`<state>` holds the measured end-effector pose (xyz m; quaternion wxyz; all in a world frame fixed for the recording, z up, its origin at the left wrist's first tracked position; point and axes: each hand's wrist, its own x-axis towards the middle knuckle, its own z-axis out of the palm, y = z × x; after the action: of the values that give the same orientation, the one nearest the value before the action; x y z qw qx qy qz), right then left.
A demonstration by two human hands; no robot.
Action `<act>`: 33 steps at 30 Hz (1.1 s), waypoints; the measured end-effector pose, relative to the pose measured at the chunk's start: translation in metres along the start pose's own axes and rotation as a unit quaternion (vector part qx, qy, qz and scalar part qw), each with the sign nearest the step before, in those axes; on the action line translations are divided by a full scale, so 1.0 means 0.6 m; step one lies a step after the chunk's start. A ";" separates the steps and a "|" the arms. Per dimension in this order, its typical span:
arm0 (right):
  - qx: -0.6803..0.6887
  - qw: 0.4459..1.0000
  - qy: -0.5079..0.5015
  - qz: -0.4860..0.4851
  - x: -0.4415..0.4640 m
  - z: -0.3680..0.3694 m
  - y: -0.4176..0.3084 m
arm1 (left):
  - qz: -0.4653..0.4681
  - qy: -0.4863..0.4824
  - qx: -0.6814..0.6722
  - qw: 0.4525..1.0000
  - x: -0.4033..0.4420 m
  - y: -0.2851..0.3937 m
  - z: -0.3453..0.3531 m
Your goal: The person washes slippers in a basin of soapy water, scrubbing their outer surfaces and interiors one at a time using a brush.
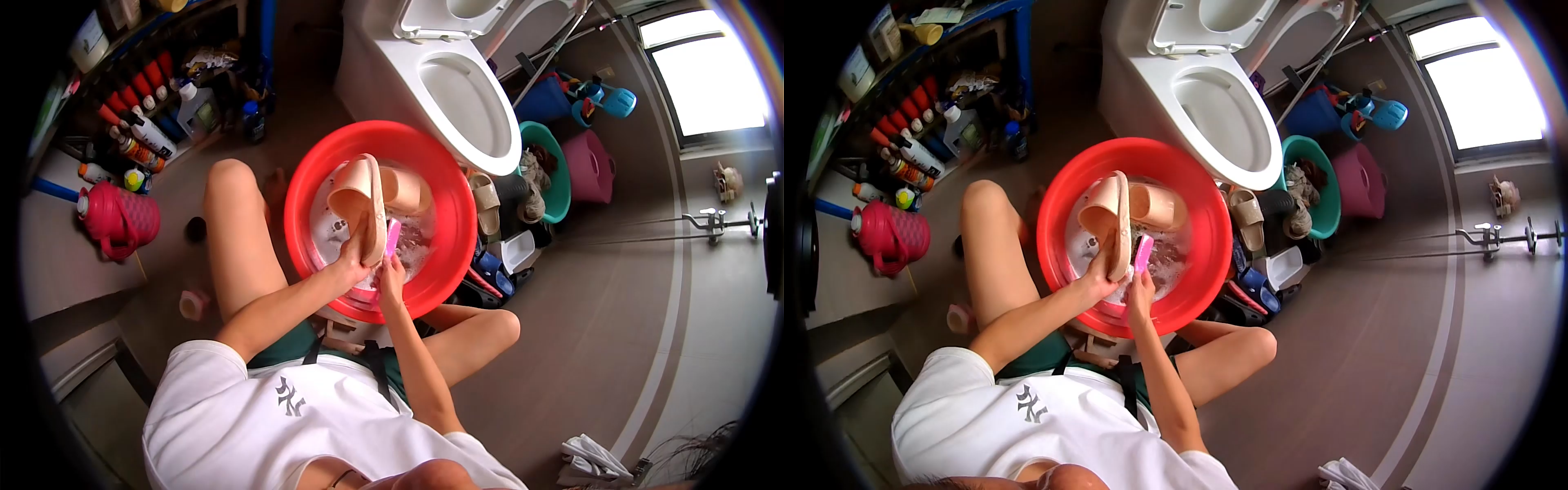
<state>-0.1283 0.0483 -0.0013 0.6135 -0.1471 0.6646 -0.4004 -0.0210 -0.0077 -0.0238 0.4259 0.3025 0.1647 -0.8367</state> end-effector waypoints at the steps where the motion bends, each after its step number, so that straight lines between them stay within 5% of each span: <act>1: -0.033 0.998 0.017 -0.054 -0.056 0.020 -0.031 | 0.008 0.015 -0.002 1.000 -0.006 0.000 0.007; 8: -0.240 0.913 0.065 -0.323 -0.196 0.003 -0.049 | 0.040 0.089 -0.013 0.995 0.011 -0.018 0.052; 10: -0.313 0.862 0.084 -0.389 -0.212 0.015 -0.041 | 0.090 0.113 -0.036 0.989 0.016 -0.035 0.079; 12: -0.377 0.779 0.103 -0.490 -0.207 0.034 -0.028 | 0.024 0.087 0.076 0.993 0.001 -0.028 0.077; 22: -0.483 0.760 0.141 -0.410 -0.170 0.039 -0.049 | 0.030 0.125 0.107 0.986 0.027 -0.046 0.072; 25: -0.489 0.759 0.125 -0.412 -0.179 0.048 -0.081 | 0.025 0.119 0.120 0.985 0.030 -0.039 0.064; 31: -0.515 0.781 0.051 -0.350 -0.137 0.005 -0.142 | 0.166 0.116 0.085 0.976 0.031 -0.075 0.027; 33: -0.517 0.779 0.031 -0.354 -0.107 -0.004 -0.152 | 0.119 0.112 0.121 0.979 0.025 -0.066 0.005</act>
<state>-0.1445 0.0352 0.1082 0.2394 -0.6548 0.6912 -0.1904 -0.0611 0.0045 -0.0303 0.4612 0.4614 0.0717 -0.7545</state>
